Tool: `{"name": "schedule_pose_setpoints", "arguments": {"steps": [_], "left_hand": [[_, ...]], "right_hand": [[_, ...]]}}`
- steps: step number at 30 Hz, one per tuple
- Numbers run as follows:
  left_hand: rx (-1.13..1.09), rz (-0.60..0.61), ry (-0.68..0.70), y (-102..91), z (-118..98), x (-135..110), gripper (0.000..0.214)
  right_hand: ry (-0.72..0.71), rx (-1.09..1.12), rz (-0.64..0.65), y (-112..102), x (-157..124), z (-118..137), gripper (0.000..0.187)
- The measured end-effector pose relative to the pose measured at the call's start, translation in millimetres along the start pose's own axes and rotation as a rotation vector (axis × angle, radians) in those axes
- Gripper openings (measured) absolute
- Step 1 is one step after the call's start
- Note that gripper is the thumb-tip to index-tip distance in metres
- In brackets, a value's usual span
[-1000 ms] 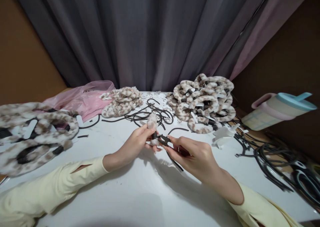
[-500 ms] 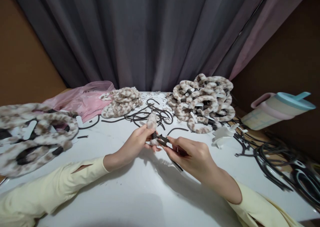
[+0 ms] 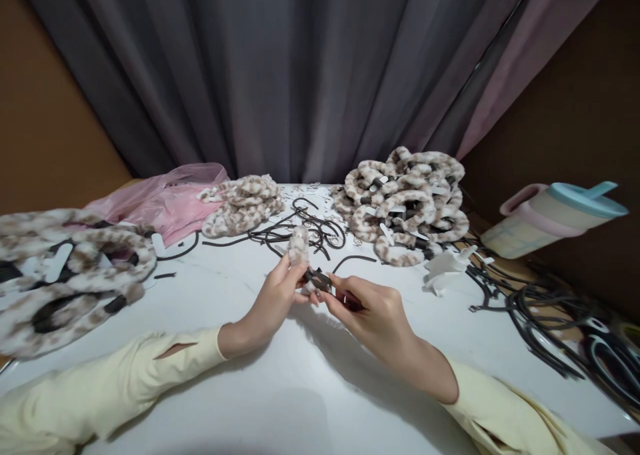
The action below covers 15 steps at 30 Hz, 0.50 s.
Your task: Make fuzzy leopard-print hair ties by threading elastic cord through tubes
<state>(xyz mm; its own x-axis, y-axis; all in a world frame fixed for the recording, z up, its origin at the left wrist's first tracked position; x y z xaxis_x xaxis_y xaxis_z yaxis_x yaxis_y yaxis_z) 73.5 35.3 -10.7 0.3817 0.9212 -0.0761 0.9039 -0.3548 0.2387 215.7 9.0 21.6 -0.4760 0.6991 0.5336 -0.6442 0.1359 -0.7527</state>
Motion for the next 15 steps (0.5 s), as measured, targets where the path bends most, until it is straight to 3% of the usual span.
{"name": "schedule_pose_setpoints", "arguments": {"steps": [15], "left_hand": [[0.074, 0.044, 0.056, 3.7, 7, 4, 0.041]], "right_hand": [[0.177, 0.172, 0.037, 10, 1, -13, 0.026]]}}
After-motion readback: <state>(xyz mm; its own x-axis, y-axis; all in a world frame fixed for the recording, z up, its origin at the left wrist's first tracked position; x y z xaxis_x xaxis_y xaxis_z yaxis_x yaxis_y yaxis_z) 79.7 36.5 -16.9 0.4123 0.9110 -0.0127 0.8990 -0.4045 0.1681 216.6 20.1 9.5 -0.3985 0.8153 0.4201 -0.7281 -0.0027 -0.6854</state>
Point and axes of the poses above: each hand's wrist, its own x-axis towards the middle knuckle, its own y-axis out of the palm, z = x × y, the point moved 3 cm from there along x, towards the middle knuckle, and after that the axes turned 14 degrees about z, right-handed, at the moved point
